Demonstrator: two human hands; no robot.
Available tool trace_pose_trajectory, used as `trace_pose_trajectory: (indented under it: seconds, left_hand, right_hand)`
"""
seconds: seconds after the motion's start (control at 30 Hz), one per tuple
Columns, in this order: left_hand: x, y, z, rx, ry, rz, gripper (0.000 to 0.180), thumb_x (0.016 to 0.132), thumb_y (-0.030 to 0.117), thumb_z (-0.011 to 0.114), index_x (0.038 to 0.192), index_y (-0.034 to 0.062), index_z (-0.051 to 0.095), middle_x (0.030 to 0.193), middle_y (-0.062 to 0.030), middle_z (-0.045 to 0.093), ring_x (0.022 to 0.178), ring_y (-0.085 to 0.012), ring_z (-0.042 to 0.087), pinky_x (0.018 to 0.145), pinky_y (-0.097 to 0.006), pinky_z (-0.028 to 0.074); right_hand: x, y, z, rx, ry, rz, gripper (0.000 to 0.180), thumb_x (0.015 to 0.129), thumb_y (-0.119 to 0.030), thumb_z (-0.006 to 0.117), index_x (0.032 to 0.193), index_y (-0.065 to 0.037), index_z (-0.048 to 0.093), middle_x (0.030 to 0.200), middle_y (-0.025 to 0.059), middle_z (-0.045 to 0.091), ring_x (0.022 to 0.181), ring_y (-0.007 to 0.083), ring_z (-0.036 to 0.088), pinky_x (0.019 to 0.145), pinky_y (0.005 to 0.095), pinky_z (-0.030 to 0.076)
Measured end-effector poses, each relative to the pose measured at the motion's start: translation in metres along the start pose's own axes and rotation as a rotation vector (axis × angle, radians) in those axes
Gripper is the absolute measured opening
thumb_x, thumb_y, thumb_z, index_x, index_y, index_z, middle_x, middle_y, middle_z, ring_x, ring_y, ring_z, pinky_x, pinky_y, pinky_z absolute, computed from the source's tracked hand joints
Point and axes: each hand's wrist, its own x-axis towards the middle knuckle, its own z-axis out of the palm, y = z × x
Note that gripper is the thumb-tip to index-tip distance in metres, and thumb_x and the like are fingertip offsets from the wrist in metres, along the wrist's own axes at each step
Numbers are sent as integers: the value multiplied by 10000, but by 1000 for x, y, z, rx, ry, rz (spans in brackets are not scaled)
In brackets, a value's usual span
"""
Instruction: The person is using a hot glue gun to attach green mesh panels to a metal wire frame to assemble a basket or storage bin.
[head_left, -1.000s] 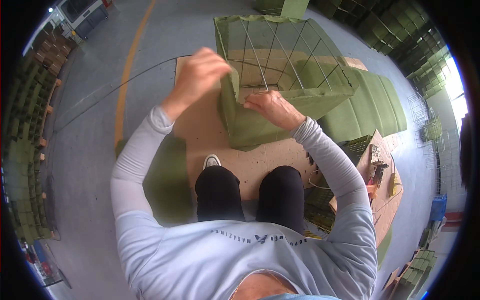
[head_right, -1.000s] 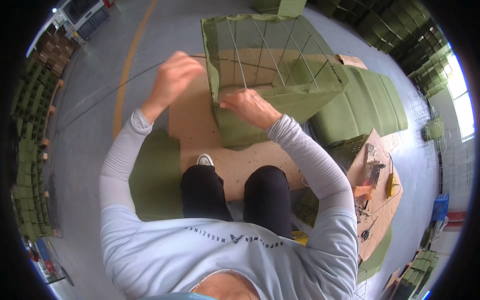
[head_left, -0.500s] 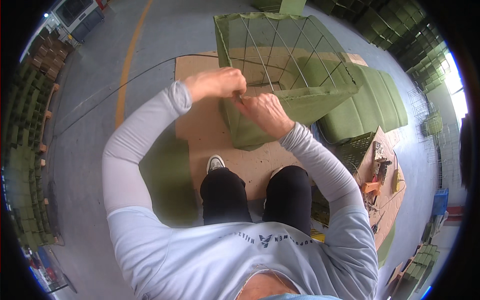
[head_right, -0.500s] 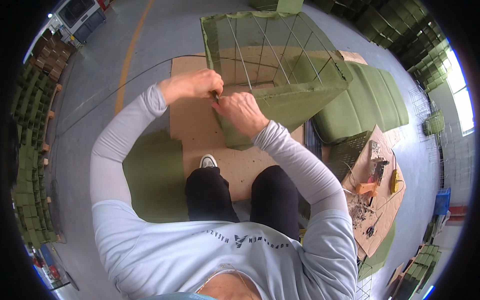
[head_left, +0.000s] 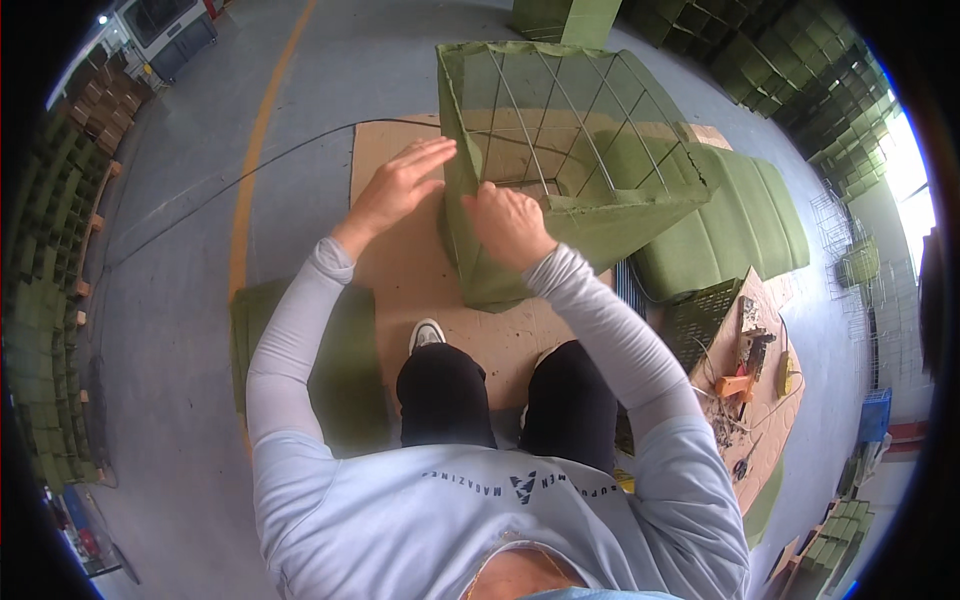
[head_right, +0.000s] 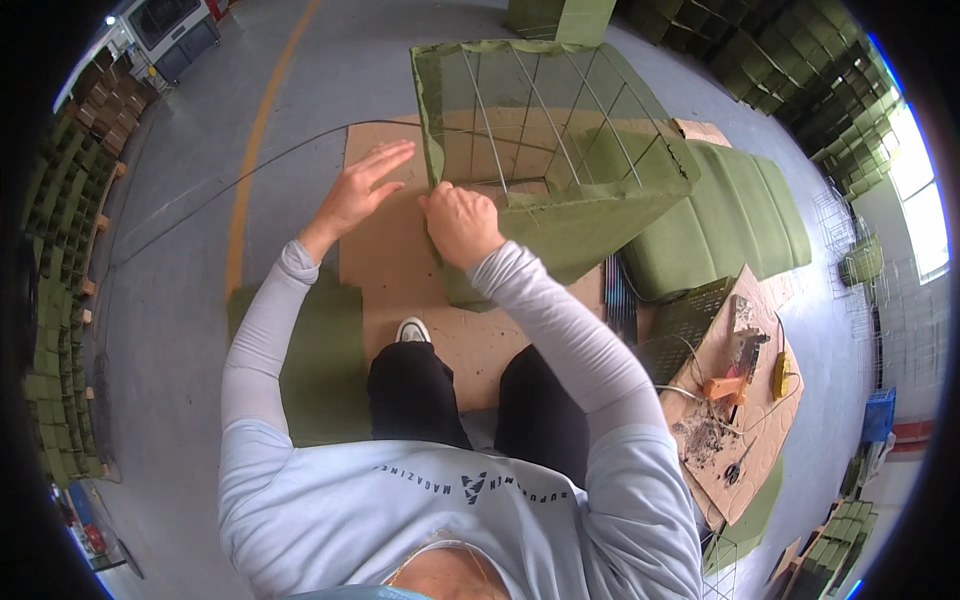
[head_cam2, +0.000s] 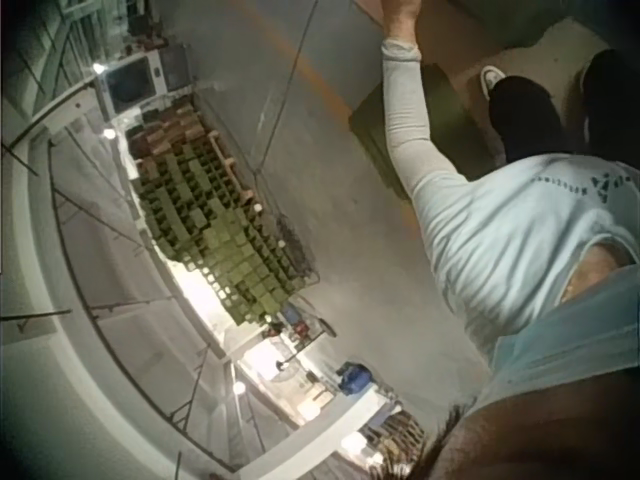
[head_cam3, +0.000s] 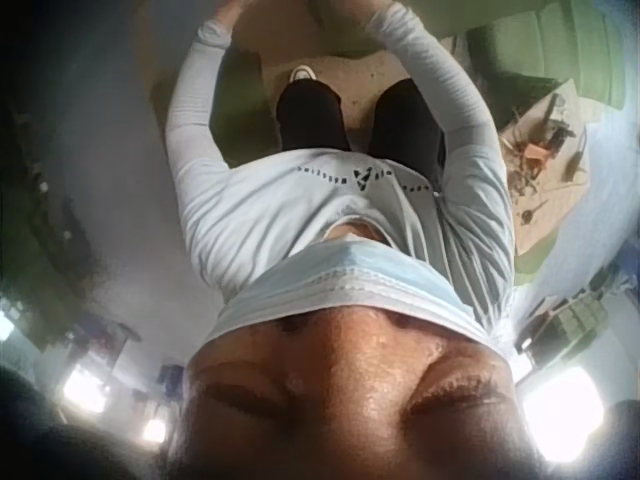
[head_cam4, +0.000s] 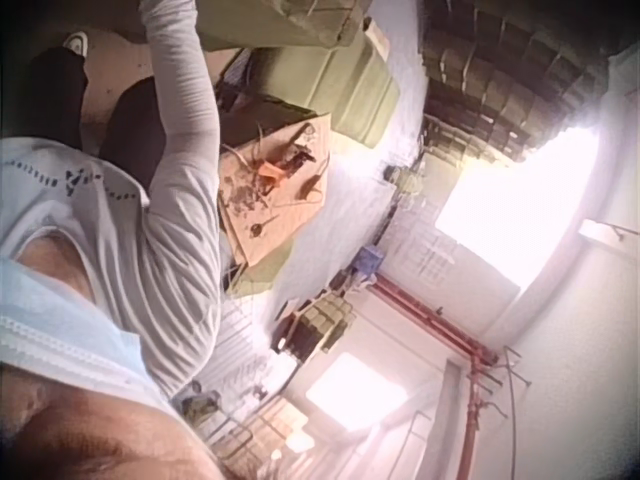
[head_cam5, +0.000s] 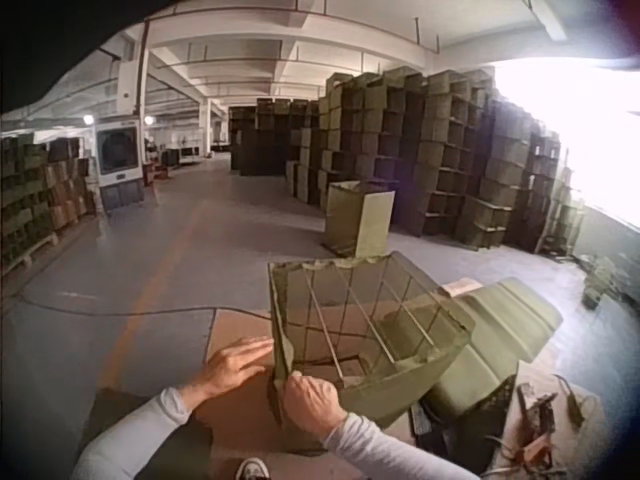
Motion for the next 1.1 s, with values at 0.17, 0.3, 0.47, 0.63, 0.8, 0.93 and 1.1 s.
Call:
trace_pose_trajectory:
  seconds: [0.17, 0.3, 0.47, 0.63, 0.8, 0.93, 1.1]
  left_hand:
    - [24, -4, 5, 98, -6, 233, 446, 753, 38, 683, 1193, 52, 611, 1252, -108, 586, 1177, -273, 545, 1041, -386, 437]
    - [47, -16, 11, 135, -164, 430, 302, 709, 83, 695, 1003, 35, 643, 1103, -115, 621, 1051, -279, 591, 895, -376, 509]
    - [85, -27, 20, 161, -424, 620, 203, 668, 61, 679, 825, 41, 553, 882, -116, 564, 870, -286, 577, 726, -382, 486]
    - [87, -31, -11, 427, -580, 458, 436, 679, -33, 641, 1101, 18, 542, 1079, -150, 566, 998, -313, 543, 896, -381, 470]
    - [46, -35, -23, 284, -84, -105, 458, 821, -123, 424, 1235, -1, 577, 1350, -161, 514, 1287, -277, 461, 1094, -383, 384]
    - [27, -33, 6, 102, 22, 73, 457, 814, -127, 431, 1217, 18, 593, 1336, -119, 535, 1255, -277, 492, 1089, -390, 394]
    - [57, -33, 12, 110, -131, 139, 431, 708, -114, 572, 1125, -5, 586, 1260, -143, 566, 1235, -313, 495, 1076, -391, 407]
  right_hand:
    - [5, 10, -20, -6, 269, -70, 429, 926, -372, 550, 772, 26, 586, 682, 184, 636, 699, 350, 654, 647, 443, 512]
    - [11, 1, -4, -11, 166, -140, 302, 927, -210, 529, 740, 24, 570, 668, 205, 630, 632, 351, 642, 572, 441, 499]
    - [22, 15, -1, 327, 13, -68, 303, 940, -193, 473, 806, 48, 598, 756, 232, 633, 761, 405, 638, 694, 482, 514]
    - [22, 26, -36, 134, -186, -227, 394, 954, -302, 493, 871, 68, 601, 801, 271, 619, 837, 441, 610, 764, 504, 475]
    - [40, 6, -36, 157, 160, 11, 343, 912, -295, 555, 868, 39, 620, 786, 212, 647, 782, 388, 629, 726, 454, 495]
    - [65, 8, -7, -22, 22, -25, 341, 898, -266, 532, 850, 59, 622, 793, 242, 653, 825, 405, 639, 731, 456, 496]
    - [85, 33, 8, 245, 73, -83, 291, 900, -247, 517, 858, 8, 649, 780, 221, 666, 726, 320, 676, 599, 416, 505]
